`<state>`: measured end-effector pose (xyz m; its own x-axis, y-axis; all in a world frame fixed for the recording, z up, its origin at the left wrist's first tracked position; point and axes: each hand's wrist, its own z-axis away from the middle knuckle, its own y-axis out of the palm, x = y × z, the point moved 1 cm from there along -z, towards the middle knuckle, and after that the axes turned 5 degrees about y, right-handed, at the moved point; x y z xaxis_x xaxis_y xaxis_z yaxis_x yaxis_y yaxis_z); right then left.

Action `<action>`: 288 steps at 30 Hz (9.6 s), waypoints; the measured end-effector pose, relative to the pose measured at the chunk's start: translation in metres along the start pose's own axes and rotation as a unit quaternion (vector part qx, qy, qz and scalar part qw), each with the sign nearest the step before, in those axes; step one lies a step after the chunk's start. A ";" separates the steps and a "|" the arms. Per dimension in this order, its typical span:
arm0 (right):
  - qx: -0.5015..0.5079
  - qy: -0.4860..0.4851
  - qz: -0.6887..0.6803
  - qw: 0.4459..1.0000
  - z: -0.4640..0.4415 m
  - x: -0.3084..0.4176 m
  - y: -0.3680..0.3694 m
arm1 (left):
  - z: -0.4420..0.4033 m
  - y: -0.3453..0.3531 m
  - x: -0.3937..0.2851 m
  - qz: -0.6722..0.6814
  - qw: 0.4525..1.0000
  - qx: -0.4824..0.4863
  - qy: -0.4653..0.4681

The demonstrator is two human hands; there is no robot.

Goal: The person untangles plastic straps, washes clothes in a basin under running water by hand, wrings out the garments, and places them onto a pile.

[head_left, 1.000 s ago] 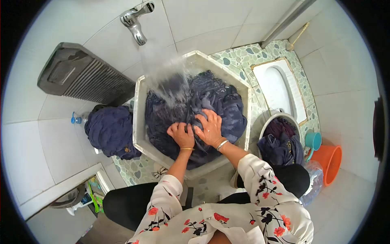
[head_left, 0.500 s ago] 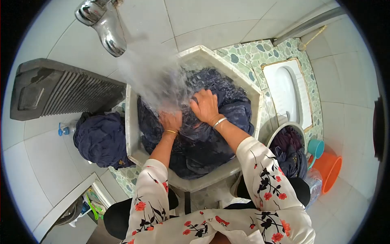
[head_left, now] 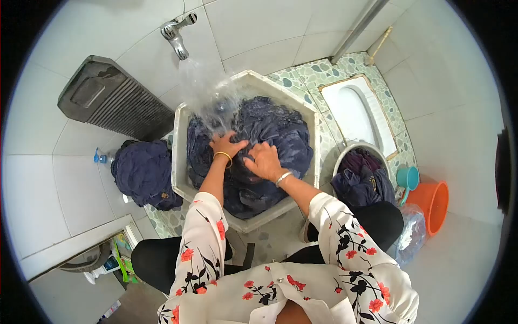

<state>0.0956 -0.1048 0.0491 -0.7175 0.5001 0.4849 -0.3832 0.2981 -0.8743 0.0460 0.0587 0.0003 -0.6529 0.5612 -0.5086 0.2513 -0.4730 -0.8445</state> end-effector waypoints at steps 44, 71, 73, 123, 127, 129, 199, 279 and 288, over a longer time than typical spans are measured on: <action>0.115 0.317 -0.494 0.802 -0.018 -0.033 -0.009 | 0.075 0.036 0.040 0.220 0.970 -0.100 -0.037; -0.076 0.046 -0.672 0.735 -0.027 0.008 -0.268 | 0.109 -0.316 -0.091 0.617 0.777 -0.002 0.121; -0.051 0.035 -0.662 0.747 -0.026 0.015 -0.269 | 0.097 -0.308 -0.081 0.615 0.780 -0.019 0.116; 0.029 -0.027 -0.204 0.978 0.014 0.008 -0.253 | 0.057 -0.001 0.001 -0.144 0.984 0.083 -0.059; 0.026 -0.048 -0.213 0.976 0.013 0.006 -0.252 | 0.037 -0.018 0.048 -0.089 0.996 -0.003 0.029; 0.004 -0.071 -0.209 0.975 0.011 0.004 -0.249 | 0.011 -0.034 0.061 0.043 0.999 0.010 0.024; 0.000 -0.118 -0.093 0.989 0.015 0.022 -0.233 | 0.091 -0.043 0.025 -0.040 0.998 0.033 -0.038; 0.064 -0.141 -0.027 0.988 0.010 0.020 -0.216 | 0.086 -0.413 -0.063 0.591 0.788 -0.169 -0.028; 0.086 -0.156 0.003 0.984 0.014 0.019 -0.207 | 0.127 -0.487 0.056 0.567 0.769 -0.296 0.032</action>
<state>0.1529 -0.1684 0.2393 -0.8539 0.2190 0.4721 -0.4515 0.1393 -0.8813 -0.2036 0.2346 0.4044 0.2561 0.0579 -0.9649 0.9257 -0.3021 0.2275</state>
